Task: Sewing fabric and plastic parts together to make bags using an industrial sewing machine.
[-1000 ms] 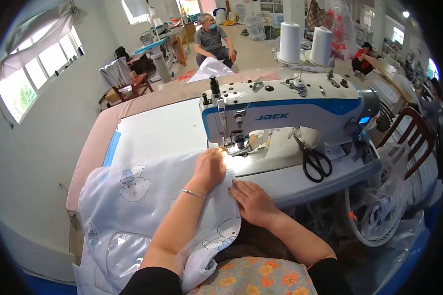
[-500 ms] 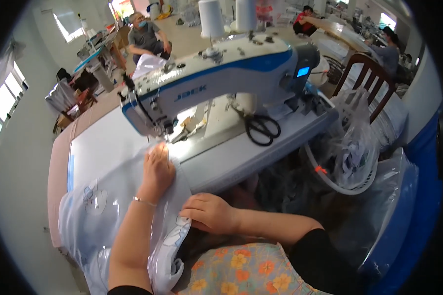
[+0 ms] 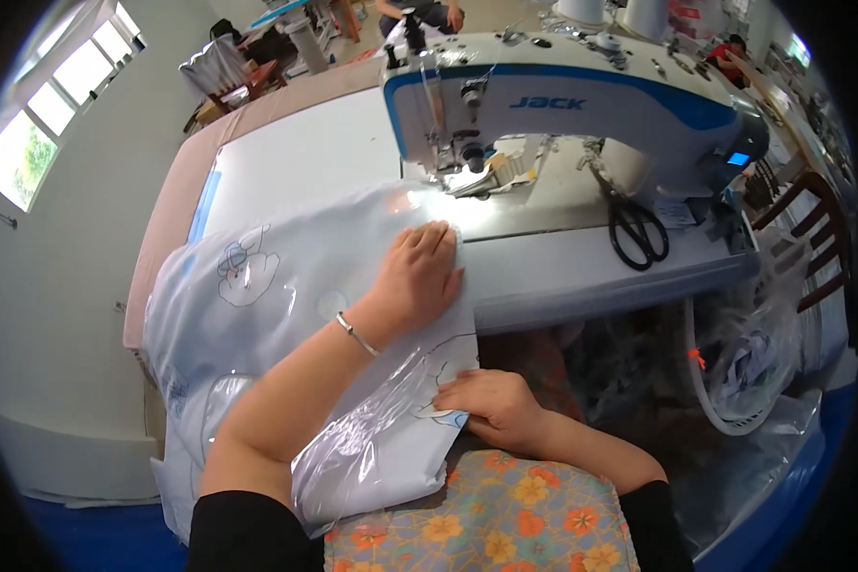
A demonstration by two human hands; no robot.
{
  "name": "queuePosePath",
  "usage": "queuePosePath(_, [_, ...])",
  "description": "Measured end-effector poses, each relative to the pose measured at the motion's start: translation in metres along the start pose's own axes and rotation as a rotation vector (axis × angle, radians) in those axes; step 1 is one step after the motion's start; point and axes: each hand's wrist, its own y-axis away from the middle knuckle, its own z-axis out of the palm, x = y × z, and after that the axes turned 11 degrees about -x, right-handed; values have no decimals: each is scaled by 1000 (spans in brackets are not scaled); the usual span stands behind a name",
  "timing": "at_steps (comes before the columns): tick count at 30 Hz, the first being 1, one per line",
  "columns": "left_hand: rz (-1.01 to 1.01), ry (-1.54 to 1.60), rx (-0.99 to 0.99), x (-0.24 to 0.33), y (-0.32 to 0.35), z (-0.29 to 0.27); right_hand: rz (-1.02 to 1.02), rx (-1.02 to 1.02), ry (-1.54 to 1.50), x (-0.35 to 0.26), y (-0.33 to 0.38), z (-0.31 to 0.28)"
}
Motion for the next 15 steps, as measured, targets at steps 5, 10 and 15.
queuePosePath(5, [-69, 68, -22, 4, 0, 1, -23, 3, -29, 9, -7, 1])
queuePosePath(10, [-124, 144, -12, 11, -1, 2, -8, 4, -27, 17, -14, -7])
queuePosePath(15, [-184, 73, -49, 20, -3, -2, 33, 26, -32, 25, -30, -19])
